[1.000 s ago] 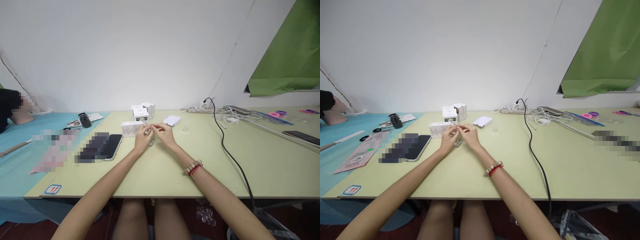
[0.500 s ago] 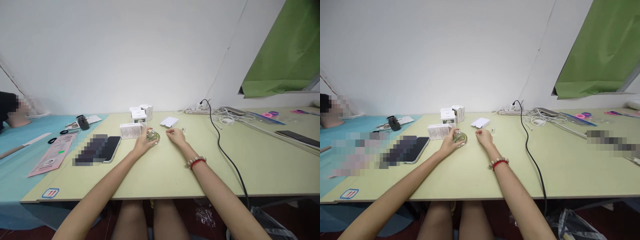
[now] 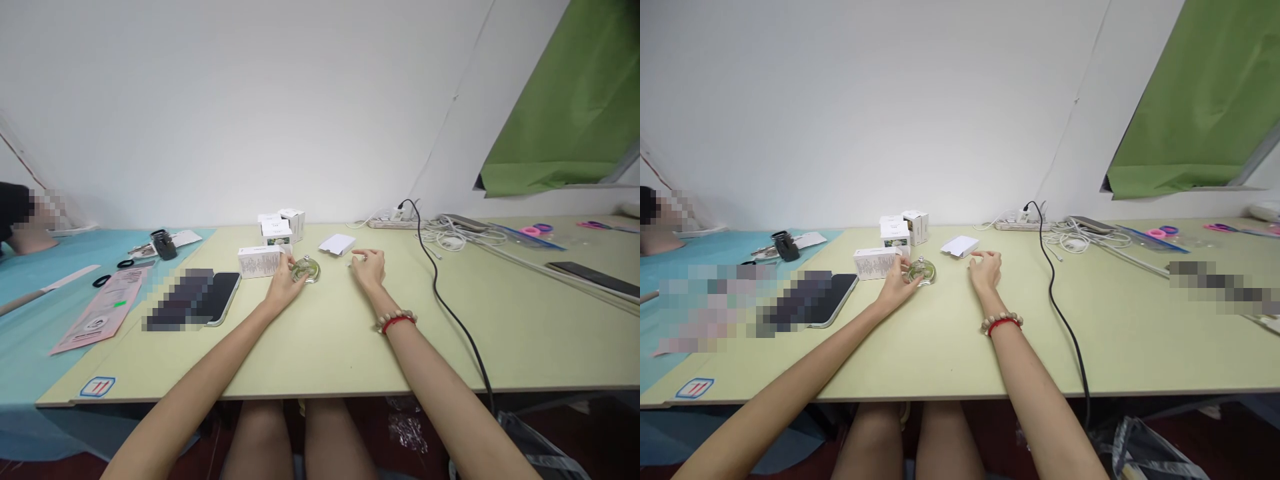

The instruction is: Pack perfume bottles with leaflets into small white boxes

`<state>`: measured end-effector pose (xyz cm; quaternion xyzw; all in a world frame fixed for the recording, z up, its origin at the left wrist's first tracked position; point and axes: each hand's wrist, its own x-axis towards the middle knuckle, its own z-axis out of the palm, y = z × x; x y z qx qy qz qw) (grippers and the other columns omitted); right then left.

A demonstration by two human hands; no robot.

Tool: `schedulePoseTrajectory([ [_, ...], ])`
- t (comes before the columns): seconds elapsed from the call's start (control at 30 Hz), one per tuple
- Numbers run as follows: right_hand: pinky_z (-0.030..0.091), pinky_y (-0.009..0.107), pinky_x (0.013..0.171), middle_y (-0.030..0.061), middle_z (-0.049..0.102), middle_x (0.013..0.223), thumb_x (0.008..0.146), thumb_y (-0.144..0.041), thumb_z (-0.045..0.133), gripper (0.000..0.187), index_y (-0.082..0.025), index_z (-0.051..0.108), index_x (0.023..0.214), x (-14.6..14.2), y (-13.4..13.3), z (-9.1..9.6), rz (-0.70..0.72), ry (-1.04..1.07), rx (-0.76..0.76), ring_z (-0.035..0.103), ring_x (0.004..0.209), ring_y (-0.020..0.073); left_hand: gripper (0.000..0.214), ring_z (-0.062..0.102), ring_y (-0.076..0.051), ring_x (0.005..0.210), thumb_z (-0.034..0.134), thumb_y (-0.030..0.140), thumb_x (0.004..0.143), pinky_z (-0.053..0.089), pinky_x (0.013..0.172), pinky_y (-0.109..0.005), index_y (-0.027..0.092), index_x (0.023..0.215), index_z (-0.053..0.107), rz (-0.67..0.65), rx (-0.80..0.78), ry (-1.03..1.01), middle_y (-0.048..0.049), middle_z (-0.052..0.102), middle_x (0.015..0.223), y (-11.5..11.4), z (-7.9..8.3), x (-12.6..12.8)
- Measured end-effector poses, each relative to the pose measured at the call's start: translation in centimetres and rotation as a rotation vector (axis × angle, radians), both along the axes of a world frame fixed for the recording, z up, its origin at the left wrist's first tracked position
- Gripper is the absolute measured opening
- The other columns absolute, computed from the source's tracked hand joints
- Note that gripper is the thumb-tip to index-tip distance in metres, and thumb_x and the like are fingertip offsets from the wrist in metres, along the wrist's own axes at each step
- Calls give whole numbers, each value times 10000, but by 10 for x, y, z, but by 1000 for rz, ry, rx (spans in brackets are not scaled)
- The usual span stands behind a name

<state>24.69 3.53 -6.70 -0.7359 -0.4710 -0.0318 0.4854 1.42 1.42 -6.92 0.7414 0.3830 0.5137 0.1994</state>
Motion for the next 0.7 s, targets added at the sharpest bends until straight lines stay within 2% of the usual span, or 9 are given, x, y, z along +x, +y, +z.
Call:
schedulePoseTrajectory([
  [0.07, 350, 400, 867, 84, 486, 1040, 717, -258, 519, 223, -230, 688, 861, 3, 0, -1, -23, -2, 1, 473, 972, 225, 200, 495, -119, 753, 571, 311, 744, 433, 588, -223, 205, 809, 414, -25, 19, 60, -1, 442, 853, -1, 1, 0],
  [0.17, 283, 449, 906, 80, 494, 1037, 725, -219, 501, 213, -235, 696, 808, 5, 0, -2, -12, -27, -21, 429, 1015, 245, 158, 482, -108, 716, 520, 304, 784, 439, 579, -221, 197, 754, 409, -42, 46, 130, 2, 423, 835, -1, 1, -1],
  [0.43, 270, 427, 898, 91, 459, 1117, 735, -176, 458, 260, -213, 684, 858, 7, 4, -5, -21, -70, -81, 370, 1050, 249, 69, 516, -126, 785, 480, 242, 818, 480, 676, -255, 197, 870, 478, -31, 65, 197, -17, 494, 912, -1, 2, -3],
  [0.6, 271, 444, 896, 119, 405, 1227, 728, -203, 459, 301, -188, 662, 950, 13, 9, -8, -33, -110, -48, 334, 1117, 281, 140, 538, -156, 931, 422, 209, 842, 490, 749, -282, 218, 949, 511, -47, 91, 260, -35, 538, 1050, -2, 4, -3],
  [0.7, 282, 456, 898, 123, 434, 1219, 739, -194, 451, 339, -190, 643, 1019, 17, 10, -10, -22, -107, -75, 353, 1125, 285, 193, 518, -183, 1051, 418, 205, 840, 490, 786, -300, 233, 991, 536, -26, 95, 313, -39, 512, 1178, -3, 4, -3],
])
